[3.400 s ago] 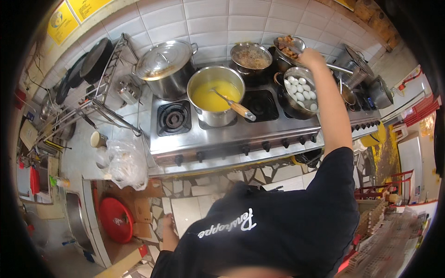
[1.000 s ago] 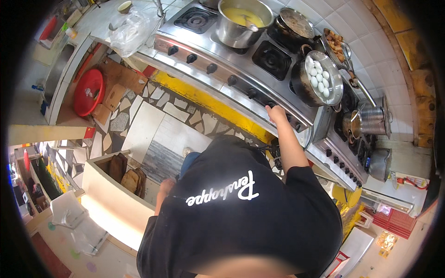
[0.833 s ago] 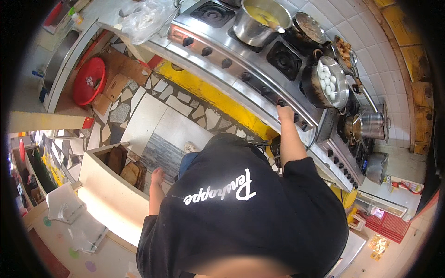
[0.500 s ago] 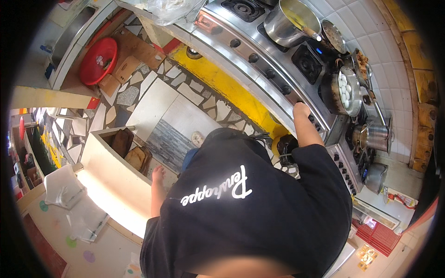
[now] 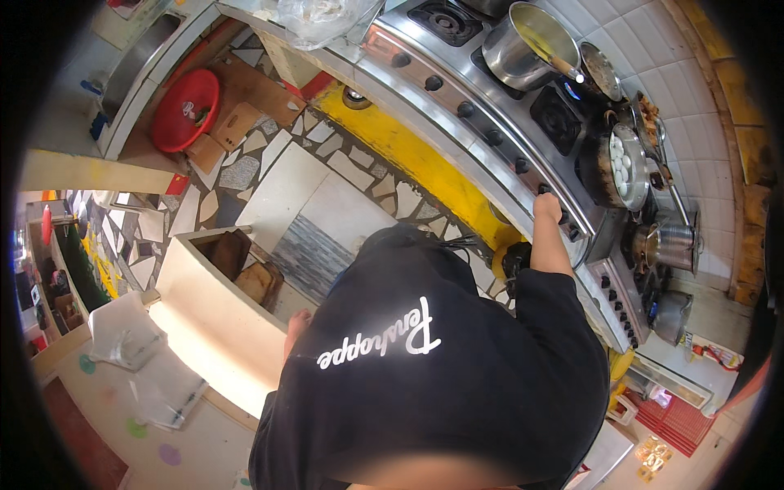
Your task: The person retrieves cooked food from a pot on the stove and places it into a plastic bag. They then seal the bag and wash their hands in the sink.
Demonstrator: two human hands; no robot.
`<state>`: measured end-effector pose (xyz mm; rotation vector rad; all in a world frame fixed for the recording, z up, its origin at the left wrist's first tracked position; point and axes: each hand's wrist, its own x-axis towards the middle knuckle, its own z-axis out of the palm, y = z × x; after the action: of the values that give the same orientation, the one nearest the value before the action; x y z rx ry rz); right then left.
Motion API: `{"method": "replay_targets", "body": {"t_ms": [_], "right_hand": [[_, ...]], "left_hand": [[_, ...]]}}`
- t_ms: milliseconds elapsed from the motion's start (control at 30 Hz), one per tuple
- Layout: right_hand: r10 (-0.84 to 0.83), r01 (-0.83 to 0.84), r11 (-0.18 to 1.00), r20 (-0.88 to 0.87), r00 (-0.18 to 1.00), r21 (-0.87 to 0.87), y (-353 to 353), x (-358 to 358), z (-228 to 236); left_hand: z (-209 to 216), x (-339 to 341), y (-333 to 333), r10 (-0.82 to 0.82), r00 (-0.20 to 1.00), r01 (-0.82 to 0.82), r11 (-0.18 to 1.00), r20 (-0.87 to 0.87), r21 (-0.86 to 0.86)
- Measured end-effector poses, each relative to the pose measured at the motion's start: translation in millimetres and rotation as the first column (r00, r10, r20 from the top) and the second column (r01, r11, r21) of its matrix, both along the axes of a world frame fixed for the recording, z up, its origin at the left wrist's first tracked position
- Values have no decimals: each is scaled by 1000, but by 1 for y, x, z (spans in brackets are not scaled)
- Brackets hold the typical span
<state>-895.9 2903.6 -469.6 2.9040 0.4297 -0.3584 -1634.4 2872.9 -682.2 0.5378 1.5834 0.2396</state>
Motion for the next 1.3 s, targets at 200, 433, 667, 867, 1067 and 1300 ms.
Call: {"method": "replay_targets", "body": {"t_ms": [200,433,667,867,1067,1300], "right_hand": [[136,-135,990,22,990,-40,-21,29,-48],[-279,330,942,-684,674,-58,-15,-36,-133],[164,66,972,-850,501,226,222,-129,-193],[859,-635,472,-482,174,611,552,-269,-162],[817,-410,472,-562,-130,781,810,-468,-57],[899,-612,79,-321,-297,787,999,-631,-9]], "left_hand": [[17,-18,66,161,983,-169,982,-82,-88],[1,-19,132,-88,975,80,996,-204,-46],[-5,-22,263,5,996,-6,1000,-92,-12],[29,-54,382,376,919,-370,926,-118,72],[20,-108,456,647,740,-658,753,183,-1],[25,-213,606,374,905,-247,850,-203,465]]}}
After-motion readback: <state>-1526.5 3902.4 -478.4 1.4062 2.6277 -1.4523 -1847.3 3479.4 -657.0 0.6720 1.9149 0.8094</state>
